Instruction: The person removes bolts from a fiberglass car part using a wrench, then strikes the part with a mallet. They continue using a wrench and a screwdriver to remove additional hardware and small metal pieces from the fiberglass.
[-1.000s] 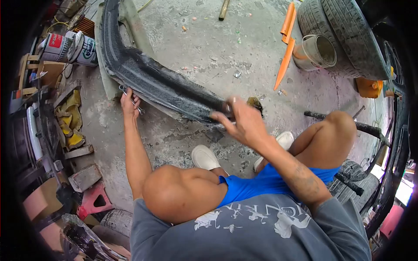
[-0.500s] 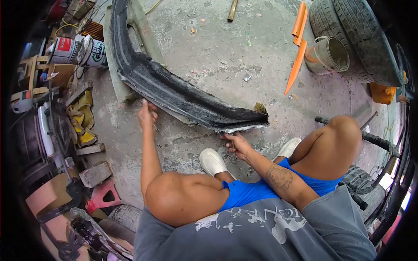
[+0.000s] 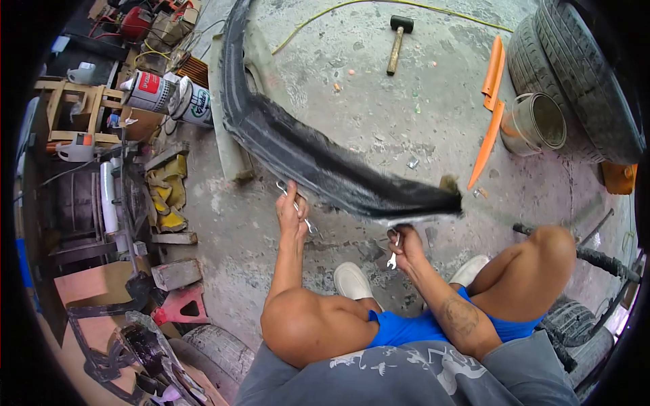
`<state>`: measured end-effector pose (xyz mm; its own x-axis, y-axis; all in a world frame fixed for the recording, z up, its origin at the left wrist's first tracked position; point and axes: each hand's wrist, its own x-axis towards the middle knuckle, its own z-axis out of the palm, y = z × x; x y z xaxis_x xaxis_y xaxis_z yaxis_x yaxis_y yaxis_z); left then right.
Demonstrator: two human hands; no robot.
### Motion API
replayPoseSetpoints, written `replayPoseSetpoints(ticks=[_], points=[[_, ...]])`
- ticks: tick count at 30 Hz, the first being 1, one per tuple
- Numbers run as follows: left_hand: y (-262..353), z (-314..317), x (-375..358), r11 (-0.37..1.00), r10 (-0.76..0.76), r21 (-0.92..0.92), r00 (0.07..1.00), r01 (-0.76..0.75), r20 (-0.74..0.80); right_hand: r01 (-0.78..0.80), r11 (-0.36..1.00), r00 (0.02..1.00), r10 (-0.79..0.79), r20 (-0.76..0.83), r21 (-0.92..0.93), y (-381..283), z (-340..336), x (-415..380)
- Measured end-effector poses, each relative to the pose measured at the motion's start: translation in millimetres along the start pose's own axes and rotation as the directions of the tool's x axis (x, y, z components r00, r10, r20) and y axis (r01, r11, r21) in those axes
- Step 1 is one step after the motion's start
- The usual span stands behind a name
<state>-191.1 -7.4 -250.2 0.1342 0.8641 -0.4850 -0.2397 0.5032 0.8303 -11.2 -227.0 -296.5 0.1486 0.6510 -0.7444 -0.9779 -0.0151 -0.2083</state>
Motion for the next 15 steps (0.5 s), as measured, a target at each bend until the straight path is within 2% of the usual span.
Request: replayPoseSetpoints(ticks=[2, 4, 6, 10, 12, 13, 14, 15], points=[[26, 21, 5, 0.999, 0.036, 0.001, 0.999, -0.036, 0.013, 0.08, 0.997, 0.995, -0.08, 0.062, 0.008, -26, 43, -19], [57, 38, 15, 0.997, 0.048, -0.054, 0.999, -0.047, 0.02, 0.209, 0.972, 0.937, -0.169, 0.304, -0.105, -47, 64, -25], [79, 49, 23, 0.998, 0.033, -0.055, 0.999, -0.032, 0.016, 0.366, 0.857, 0.912, -0.253, 0.322, -0.363, -59, 83, -35], [101, 61, 33, 0.997, 0.009, -0.072, 0.988, 0.002, 0.152, 0.385, 0.858, 0.897, -0.262, 0.356, -0.339, -67, 103, -34], [99, 57, 33, 0.998, -0.019, -0.057, 0.984, 0.03, 0.179, 0.218, 0.939, 0.917, -0.104, 0.385, -0.267, -67, 106, -30], [98, 55, 34, 0.997, -0.013, -0.075, 0.986, 0.025, 0.165, 0.22, 0.884, 0.955, -0.109, 0.277, -0.413, -67, 114, -32], [97, 54, 37, 0.996, -0.01, -0.089, 0.988, 0.024, 0.156, 0.221, 0.888, 0.954, -0.111, 0.278, -0.404, -64, 114, -28], [98, 60, 32, 0.995, -0.012, -0.096, 0.995, 0.021, 0.098, 0.257, 0.823, 0.955, -0.138, 0.262, -0.506, -61, 112, -23]])
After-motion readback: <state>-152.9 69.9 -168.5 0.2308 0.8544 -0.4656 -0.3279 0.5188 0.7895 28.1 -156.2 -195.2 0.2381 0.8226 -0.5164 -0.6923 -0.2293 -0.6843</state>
